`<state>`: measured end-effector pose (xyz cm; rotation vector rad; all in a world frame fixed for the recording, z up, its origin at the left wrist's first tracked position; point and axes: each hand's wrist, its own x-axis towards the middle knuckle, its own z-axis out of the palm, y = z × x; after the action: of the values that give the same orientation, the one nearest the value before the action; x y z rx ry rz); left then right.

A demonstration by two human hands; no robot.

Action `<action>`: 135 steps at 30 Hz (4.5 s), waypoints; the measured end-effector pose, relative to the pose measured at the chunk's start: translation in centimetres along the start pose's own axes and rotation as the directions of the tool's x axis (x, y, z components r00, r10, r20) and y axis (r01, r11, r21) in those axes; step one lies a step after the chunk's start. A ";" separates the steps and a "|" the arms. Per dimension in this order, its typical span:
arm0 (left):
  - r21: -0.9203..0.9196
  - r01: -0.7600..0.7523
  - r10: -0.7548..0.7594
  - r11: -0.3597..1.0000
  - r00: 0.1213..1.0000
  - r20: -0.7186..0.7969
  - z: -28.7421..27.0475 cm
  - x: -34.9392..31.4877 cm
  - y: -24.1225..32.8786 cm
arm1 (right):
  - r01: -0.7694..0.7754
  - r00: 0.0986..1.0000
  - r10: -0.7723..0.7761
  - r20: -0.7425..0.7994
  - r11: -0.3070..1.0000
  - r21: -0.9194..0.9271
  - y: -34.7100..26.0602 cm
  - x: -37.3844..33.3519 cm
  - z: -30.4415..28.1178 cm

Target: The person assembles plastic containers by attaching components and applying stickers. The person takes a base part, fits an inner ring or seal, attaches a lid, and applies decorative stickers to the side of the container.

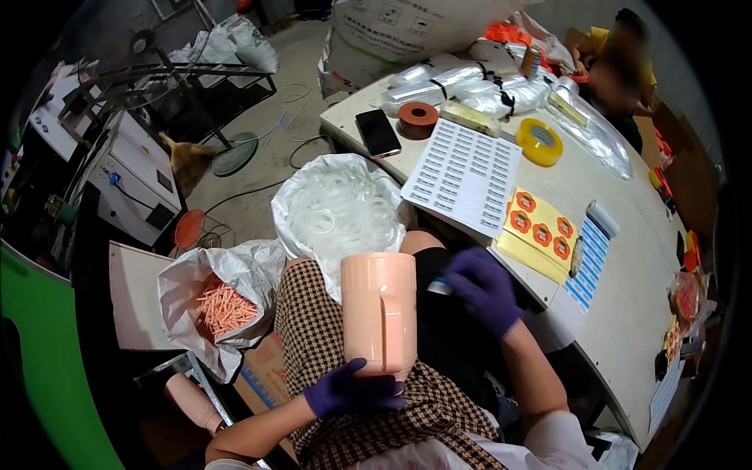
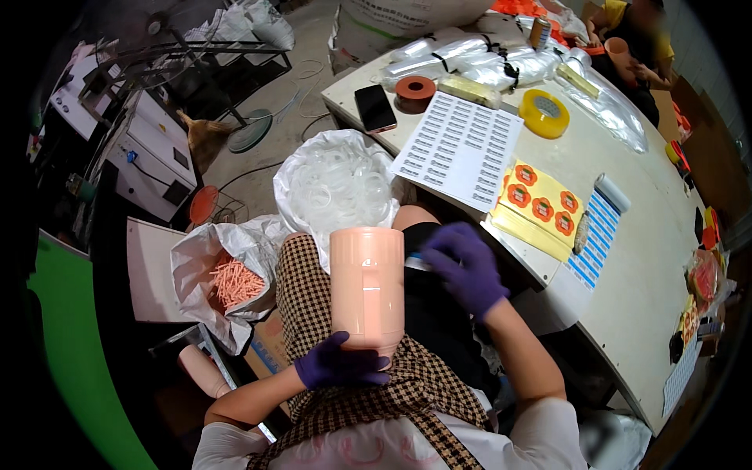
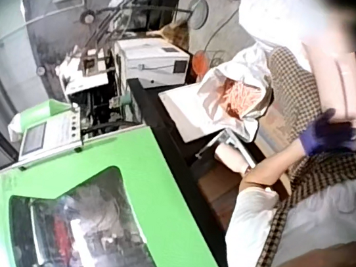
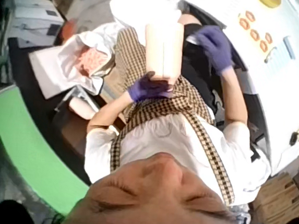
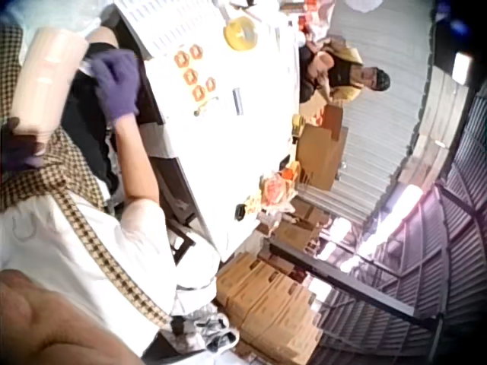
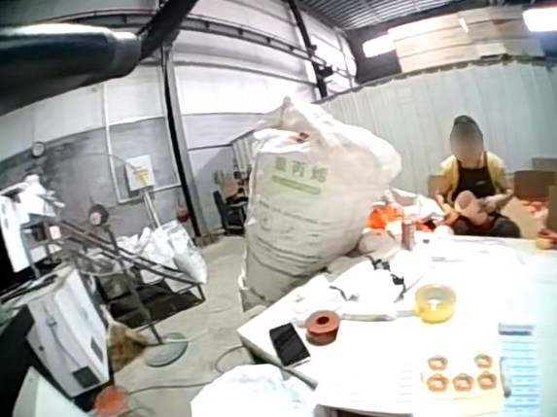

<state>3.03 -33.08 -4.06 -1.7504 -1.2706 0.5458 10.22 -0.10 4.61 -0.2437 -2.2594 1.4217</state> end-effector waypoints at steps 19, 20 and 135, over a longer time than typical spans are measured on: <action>-0.930 0.342 -0.629 0.134 0.755 0.187 -2.8 -2.5 -9.7 | 0.120 0.963 -0.100 0.248 0.991 -0.065 5.1 7.4 5.2; -0.940 0.338 -0.752 -0.036 0.610 0.248 -3.7 -3.9 -11.2 | 0.590 0.805 -0.513 0.299 0.747 -0.305 6.3 6.4 4.8; -0.837 0.503 -0.649 0.215 0.714 0.263 3.5 0.7 -7.4 | 0.430 0.805 -0.028 0.593 0.716 -0.550 2.2 -7.0 0.7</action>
<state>-3.29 -30.37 0.50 -1.7540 -2.1752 -0.8908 15.84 -2.32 0.45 0.2962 -3.0789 0.5032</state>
